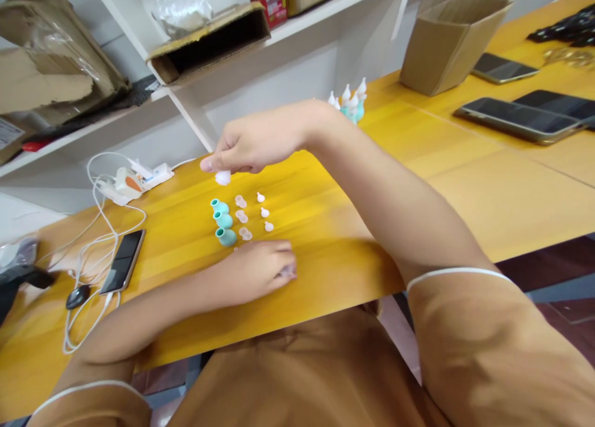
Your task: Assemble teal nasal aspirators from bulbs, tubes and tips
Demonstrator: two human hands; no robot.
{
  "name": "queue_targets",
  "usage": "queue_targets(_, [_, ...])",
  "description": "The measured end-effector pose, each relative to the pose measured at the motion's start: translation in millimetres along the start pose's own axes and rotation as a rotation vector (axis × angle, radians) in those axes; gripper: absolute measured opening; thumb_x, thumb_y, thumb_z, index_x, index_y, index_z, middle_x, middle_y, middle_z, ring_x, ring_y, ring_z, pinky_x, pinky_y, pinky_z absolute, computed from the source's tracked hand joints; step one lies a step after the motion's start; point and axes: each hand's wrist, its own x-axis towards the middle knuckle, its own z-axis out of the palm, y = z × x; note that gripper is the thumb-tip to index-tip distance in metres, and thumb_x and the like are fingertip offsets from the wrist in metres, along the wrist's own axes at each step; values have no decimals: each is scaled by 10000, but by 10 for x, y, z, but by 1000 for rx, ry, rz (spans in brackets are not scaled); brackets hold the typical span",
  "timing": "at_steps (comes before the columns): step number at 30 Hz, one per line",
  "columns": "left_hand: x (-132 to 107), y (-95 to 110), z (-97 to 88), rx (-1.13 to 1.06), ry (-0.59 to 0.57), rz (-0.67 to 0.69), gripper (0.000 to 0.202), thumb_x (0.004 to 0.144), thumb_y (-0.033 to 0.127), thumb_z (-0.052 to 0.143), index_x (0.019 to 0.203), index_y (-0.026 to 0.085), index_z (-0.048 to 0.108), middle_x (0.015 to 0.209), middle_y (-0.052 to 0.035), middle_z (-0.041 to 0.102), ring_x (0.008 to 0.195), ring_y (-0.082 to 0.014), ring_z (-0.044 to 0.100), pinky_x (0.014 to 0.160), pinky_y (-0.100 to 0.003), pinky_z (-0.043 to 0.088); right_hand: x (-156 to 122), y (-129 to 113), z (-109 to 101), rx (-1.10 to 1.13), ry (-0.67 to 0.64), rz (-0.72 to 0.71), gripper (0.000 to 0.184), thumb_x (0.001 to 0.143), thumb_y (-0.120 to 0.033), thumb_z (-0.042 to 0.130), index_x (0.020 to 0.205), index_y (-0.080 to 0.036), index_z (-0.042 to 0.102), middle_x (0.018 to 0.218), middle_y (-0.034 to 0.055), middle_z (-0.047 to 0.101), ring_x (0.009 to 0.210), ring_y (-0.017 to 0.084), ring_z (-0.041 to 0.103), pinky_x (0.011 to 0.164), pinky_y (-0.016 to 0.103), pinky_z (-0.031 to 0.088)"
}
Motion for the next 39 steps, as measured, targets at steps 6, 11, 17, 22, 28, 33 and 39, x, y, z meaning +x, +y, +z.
queue_targets(6, [-316,-300,-167,120,-120,-126,258,1084,179,564,876,153,714,972,-69,738,902,-210,705,769,-311,502,138,126,68,-25,-5,-14,588,1142,-641,502,820,-152,554,702,-31,396,640,81,318,615,252,246])
queue_targets(11, [-340,-428,-191,122,-69,-118,232,1083,173,555,923,159,722,1022,-73,721,908,-215,700,769,-329,510,129,96,67,-47,-30,46,580,1165,-601,470,798,-155,530,686,-39,364,622,81,291,606,259,241])
queue_targets(17, [-695,-535,-718,-8,294,-154,71,1055,232,665,1035,219,731,996,-15,760,933,-179,722,861,-302,533,87,34,41,-31,-23,34,565,1189,-546,432,781,-161,498,677,-47,363,620,82,280,616,263,274])
queue_targets(22, [-807,-539,-930,-91,685,-248,259,967,460,819,971,218,726,830,20,744,682,-128,618,665,-269,464,154,73,101,61,-81,-89,604,1146,-649,475,787,-163,510,691,-42,381,641,86,311,620,247,275])
queue_targets(28, [-679,-527,-823,-179,796,-286,393,956,564,799,834,197,726,704,26,701,606,-103,553,599,-244,442,193,12,191,122,-122,-173,630,1136,-685,464,782,-167,518,681,-41,347,636,87,299,609,242,271])
queue_targets(33, [-687,-550,-813,-272,754,-315,417,916,571,820,780,188,726,707,16,711,621,-105,568,583,-232,442,206,-47,227,162,-166,-217,663,1124,-735,436,836,-158,592,695,-28,433,661,91,381,628,234,316])
queue_targets(39, [-721,-533,-873,-352,679,-313,330,917,497,814,814,189,755,709,17,705,614,-109,579,579,-236,448,218,-32,239,191,-168,-210,653,1137,-711,432,840,-153,599,708,-27,449,655,84,384,617,232,313])
